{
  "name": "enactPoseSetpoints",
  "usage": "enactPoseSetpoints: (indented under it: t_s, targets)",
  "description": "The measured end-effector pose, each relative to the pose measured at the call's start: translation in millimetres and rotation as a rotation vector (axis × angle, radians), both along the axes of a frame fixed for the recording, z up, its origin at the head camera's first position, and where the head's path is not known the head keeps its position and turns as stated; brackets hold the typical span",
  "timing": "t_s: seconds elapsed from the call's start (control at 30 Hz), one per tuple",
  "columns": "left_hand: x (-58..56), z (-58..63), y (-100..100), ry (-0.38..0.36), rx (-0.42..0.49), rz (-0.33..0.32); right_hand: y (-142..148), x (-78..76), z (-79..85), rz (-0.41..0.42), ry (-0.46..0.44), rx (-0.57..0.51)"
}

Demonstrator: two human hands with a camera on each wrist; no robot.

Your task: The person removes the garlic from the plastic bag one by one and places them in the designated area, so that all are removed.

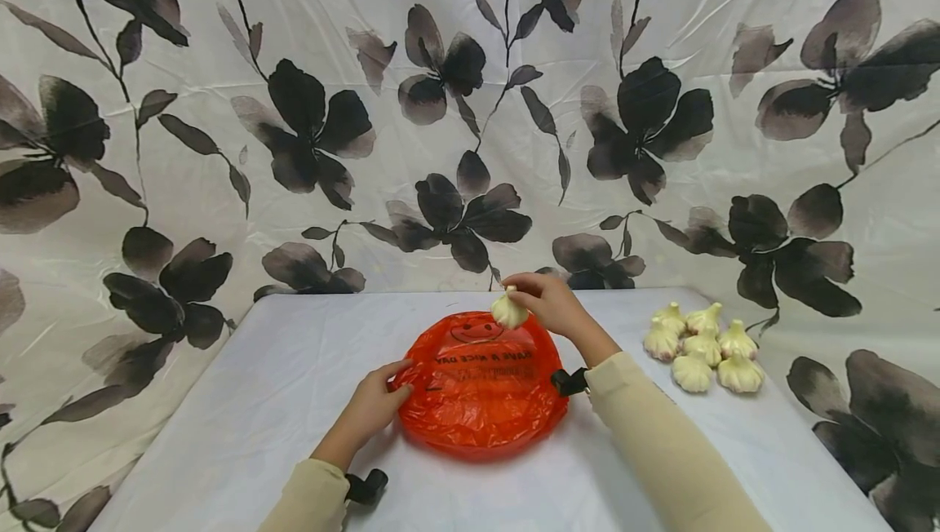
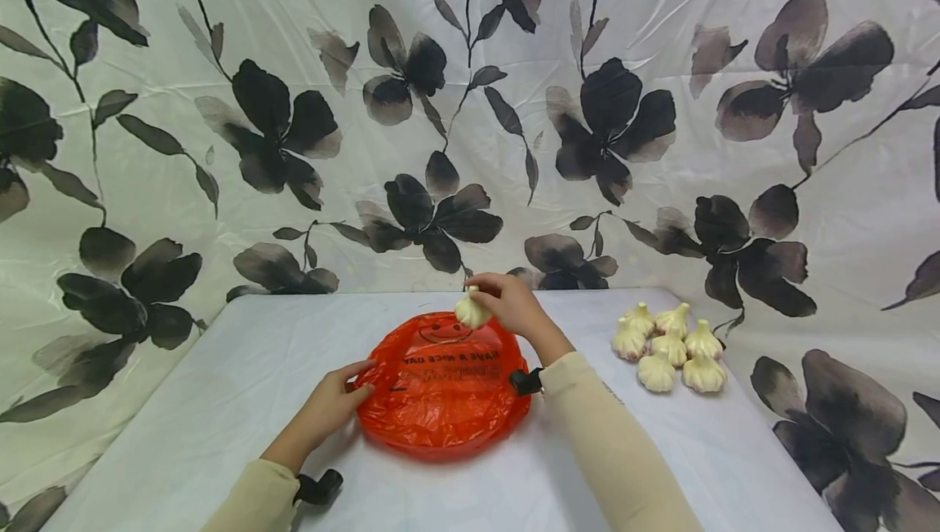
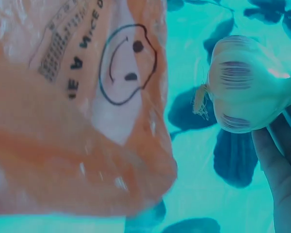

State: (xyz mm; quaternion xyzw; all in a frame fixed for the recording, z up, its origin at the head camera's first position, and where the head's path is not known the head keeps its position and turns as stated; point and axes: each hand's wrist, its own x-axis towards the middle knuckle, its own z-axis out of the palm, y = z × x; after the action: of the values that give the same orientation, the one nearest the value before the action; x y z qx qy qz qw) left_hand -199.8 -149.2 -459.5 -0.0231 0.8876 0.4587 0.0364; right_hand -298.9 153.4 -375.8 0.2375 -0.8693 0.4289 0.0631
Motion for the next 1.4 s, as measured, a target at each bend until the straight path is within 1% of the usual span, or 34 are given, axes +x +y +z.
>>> enactPoseSetpoints:
  t_s: [0.13, 0.43, 0.7, 0.87, 1.17, 1.4]
  targets:
    - [0.8, 0.2, 0, 0.002, 0.003, -0.008, 10, -2.0, 2.0, -0.024, 0.017, -0.018]
    - [1.4, -0.7, -2, 0.009, 0.004, -0.016, 31, -3.9, 5.1, -0.093, 0.045, -0.011]
    - [2.2, -0.5, -2, 0.005, -0.008, -0.017, 48, -4.7, 4.6, -0.147, 0.082, -0.024]
    - [0.7, -2.8, -2, 0.001, -0.002, -0.011, 61, -6.0, 3.0, -0.169, 0.074, -0.021]
    - [-0.9, -4.2, -2, 0.000, -0.001, -0.007, 83, -9.8, 0.4, -0.232, 0.046, 0.019]
    - [-1.4, -4.4, -2, -0.005, -0.025, -0.007, 101, -10.6, -2.1, -0.252, 0.047, 0.041]
